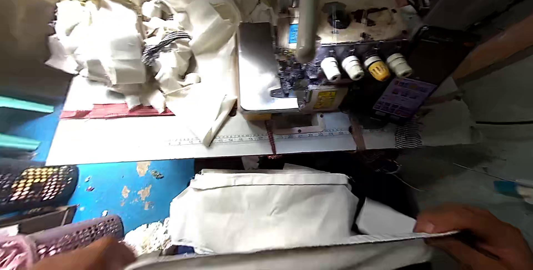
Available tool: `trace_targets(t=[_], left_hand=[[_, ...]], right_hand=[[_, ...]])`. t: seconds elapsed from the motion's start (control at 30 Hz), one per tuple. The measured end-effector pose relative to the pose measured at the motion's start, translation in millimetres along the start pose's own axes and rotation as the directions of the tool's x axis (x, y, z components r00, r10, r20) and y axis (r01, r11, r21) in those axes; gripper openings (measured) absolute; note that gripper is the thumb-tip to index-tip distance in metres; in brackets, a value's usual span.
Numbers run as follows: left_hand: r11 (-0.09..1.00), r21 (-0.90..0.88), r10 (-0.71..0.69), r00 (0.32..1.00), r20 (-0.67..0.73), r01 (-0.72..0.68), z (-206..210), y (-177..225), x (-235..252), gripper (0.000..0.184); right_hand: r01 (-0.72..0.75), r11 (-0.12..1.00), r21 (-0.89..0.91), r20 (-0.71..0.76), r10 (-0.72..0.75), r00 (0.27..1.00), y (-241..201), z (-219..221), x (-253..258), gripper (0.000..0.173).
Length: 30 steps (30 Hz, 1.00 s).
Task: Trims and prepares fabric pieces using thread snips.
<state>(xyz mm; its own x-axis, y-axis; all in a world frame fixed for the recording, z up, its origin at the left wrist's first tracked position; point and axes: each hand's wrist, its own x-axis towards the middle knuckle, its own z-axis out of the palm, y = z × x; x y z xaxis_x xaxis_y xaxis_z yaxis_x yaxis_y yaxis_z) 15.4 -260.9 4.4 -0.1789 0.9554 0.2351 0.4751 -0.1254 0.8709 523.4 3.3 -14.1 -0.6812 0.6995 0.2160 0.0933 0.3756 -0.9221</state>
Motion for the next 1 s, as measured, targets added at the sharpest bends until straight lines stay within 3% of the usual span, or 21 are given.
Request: trace_targets(t=[0.07,0.13,0.23,0.33,0.4,0.47,0.57,0.63,0.73,0.83,0.93,1.0], left_hand=[[0.983,0.179,-0.04,0.999,0.034,0.034,18.1,6.7,25.0,0.018],[0.965,0.255,-0.07,0.998,0.003,0.067,38.7,-23.1,39.5,0.021],[0.936,0.316,-0.145,0.988,-0.059,0.157,65.4,-91.7,30.7,0.032],[0.891,0.417,-0.142,0.982,-0.123,0.181,72.8,-105.2,40.3,0.036],[0.877,0.438,-0.12,0.973,-0.195,0.196,66.2,-93.6,60.6,0.037],[0.847,0.449,-0.161,0.942,-0.295,0.286,57.0,-87.4,90.0,0.042],[0.724,0.361,-0.418,0.791,-0.447,0.588,41.7,-94.3,141.2,0.068],[0.657,0.34,-0.499,0.727,-0.472,0.673,40.1,-103.0,168.5,0.077],[0.641,0.458,-0.47,0.787,-0.4,0.616,56.0,-105.9,187.8,0.062],[0.671,0.519,-0.378,0.846,-0.375,0.53,59.2,-117.9,183.4,0.049],[0.857,0.22,-0.359,0.848,-0.391,0.465,29.5,-138.2,169.2,0.04],[0.961,-0.079,-0.271,0.863,-0.427,0.263,-0.3,-145.5,163.4,0.029]], right_hand=[[-0.112,0.994,-0.009,0.019,0.112,0.994,2.1,7.5,-1.6,0.022],[-0.209,0.976,-0.069,0.015,0.21,0.978,24.6,21.8,0.0,0.018],[-0.27,0.886,-0.377,-0.051,0.271,0.961,77.2,52.7,0.7,0.029],[-0.384,0.781,-0.492,-0.155,0.356,0.922,91.4,64.8,6.0,0.033],[-0.416,0.795,-0.441,-0.29,0.313,0.904,86.5,64.8,14.7,0.033],[-0.373,0.826,-0.422,-0.445,0.17,0.879,80.0,64.8,30.1,0.032],[-0.342,0.818,-0.462,-0.611,-0.015,0.791,70.0,56.9,57.4,0.038],[-0.396,0.747,-0.535,-0.664,-0.082,0.743,58.0,42.9,77.2,0.053],[-0.489,0.589,-0.643,-0.676,-0.137,0.724,43.3,21.1,104.4,0.063],[-0.528,0.51,-0.679,-0.67,-0.136,0.73,43.2,5.0,123.8,0.063],[-0.538,0.501,-0.677,-0.67,-0.12,0.732,47.2,1.0,126.7,0.062],[-0.5,0.566,-0.655,-0.683,-0.162,0.712,49.4,4.2,120.1,0.059]])
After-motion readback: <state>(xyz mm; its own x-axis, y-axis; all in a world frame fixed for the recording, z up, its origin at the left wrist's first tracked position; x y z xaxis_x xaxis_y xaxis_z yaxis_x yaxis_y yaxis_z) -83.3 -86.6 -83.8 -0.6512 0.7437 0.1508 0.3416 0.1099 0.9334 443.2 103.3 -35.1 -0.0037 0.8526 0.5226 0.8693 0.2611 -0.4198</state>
